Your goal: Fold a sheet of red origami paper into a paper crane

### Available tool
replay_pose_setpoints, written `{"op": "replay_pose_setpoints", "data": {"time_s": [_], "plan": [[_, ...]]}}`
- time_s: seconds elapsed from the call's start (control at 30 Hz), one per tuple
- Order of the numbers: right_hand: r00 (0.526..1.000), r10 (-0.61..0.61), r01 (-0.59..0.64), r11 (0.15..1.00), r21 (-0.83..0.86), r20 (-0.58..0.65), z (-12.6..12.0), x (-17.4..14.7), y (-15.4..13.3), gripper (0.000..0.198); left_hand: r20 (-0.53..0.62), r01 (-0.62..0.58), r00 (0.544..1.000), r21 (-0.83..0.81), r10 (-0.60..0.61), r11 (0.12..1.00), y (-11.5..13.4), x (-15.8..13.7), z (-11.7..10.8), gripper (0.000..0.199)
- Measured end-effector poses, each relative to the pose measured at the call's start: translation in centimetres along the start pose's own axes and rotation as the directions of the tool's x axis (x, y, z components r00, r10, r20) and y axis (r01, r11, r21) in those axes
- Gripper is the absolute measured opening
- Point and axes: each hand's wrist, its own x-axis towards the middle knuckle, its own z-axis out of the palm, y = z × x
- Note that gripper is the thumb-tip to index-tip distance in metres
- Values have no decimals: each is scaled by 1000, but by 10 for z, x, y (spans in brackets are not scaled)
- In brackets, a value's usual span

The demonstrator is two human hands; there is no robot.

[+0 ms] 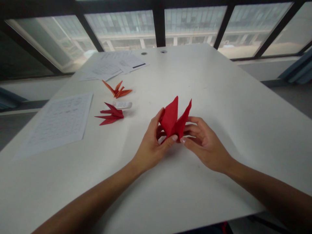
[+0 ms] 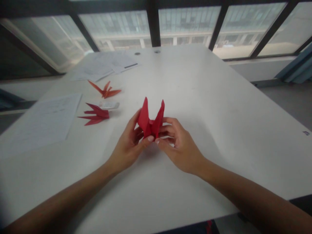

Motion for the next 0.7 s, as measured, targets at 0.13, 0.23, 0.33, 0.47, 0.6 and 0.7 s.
{"op": "replay_pose_setpoints", "data": {"time_s": [0.13, 0.23, 0.33, 0.47, 0.6, 0.7], "plan": [[997, -37, 38, 999, 19, -61, -2, 1, 0, 34, 29, -51, 998, -1, 51, 999, -6, 4, -6, 76], [980, -42, 45, 999, 15, -195, -8, 7, 2, 44, 62, -36, 998, 15, 35, 999, -10, 4, -9, 73], [975, -44, 19, 993, -116, -216, -15, 13, 4, 37, 78, -13, 997, 5, 12, 1000, -9, 2, -10, 71], [984, -107, 66, 962, -265, -143, -20, 14, 5, 10, 53, -22, 998, 26, 20, 999, -4, 2, -8, 68], [973, -220, 192, 941, -277, -74, -18, 13, 4, 3, -79, -37, 996, 67, 43, 997, -1, 6, -7, 58], [953, -300, 276, 907, -319, -28, -18, 13, 5, 5, -199, -3, 980, 91, 21, 996, 0, 9, -9, 35]]}}
